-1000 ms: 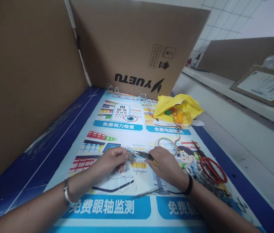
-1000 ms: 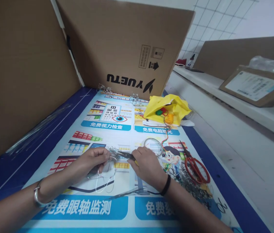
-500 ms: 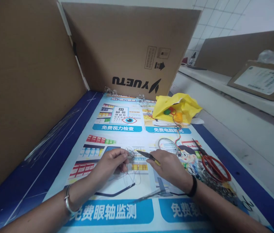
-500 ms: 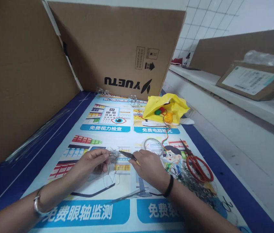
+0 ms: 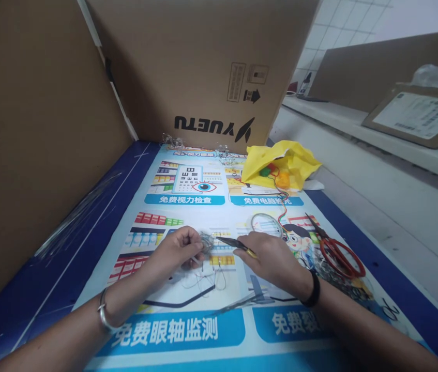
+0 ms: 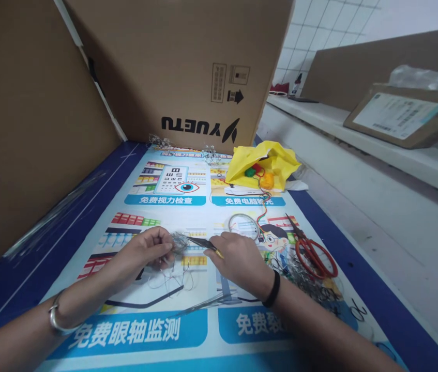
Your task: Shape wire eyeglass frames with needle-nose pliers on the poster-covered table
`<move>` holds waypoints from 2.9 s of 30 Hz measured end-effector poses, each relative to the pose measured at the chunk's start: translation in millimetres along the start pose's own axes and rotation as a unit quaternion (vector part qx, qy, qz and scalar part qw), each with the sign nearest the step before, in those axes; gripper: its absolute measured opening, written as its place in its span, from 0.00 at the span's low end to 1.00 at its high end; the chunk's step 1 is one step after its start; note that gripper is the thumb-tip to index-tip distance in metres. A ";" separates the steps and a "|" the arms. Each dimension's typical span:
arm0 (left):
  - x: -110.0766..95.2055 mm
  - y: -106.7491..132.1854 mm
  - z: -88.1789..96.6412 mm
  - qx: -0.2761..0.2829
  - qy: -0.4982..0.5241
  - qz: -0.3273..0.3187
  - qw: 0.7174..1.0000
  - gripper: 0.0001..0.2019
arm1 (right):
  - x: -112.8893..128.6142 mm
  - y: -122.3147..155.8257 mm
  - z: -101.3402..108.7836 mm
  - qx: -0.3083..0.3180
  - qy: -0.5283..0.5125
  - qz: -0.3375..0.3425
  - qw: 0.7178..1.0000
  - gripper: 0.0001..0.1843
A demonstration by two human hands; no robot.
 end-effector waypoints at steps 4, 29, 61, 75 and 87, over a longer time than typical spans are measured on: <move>-2.2 0.2 0.8 0.002 -0.035 -0.015 0.999 0.10 | 4.2 1.2 3.6 0.011 0.014 0.007 1.000 0.13; 12.1 1.9 3.9 -0.087 -0.173 -0.154 0.969 0.08 | 13.2 1.2 6.1 0.043 -0.024 0.006 0.999 0.16; 3.3 2.1 2.1 -0.087 -0.103 -0.134 0.982 0.04 | 14.0 3.4 31.4 0.005 0.122 0.098 0.988 0.09; -6.5 9.6 1.3 -0.123 -0.137 -0.195 0.963 0.04 | 36.2 -9.7 54.5 0.032 0.163 0.126 0.978 0.11; -2.6 0.4 6.0 -0.019 -0.039 -0.156 0.987 0.02 | 28.8 -21.1 45.1 0.064 0.155 0.109 0.980 0.15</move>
Point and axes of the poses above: each hand's wrist, its own y-axis away from the middle knuckle, its own z-axis out of the back of the hand, x = y × z, the point moved 1 cm from there along -y, towards the middle knuckle, and after that the axes turned 3 degrees about -x, right-handed, at the moved point
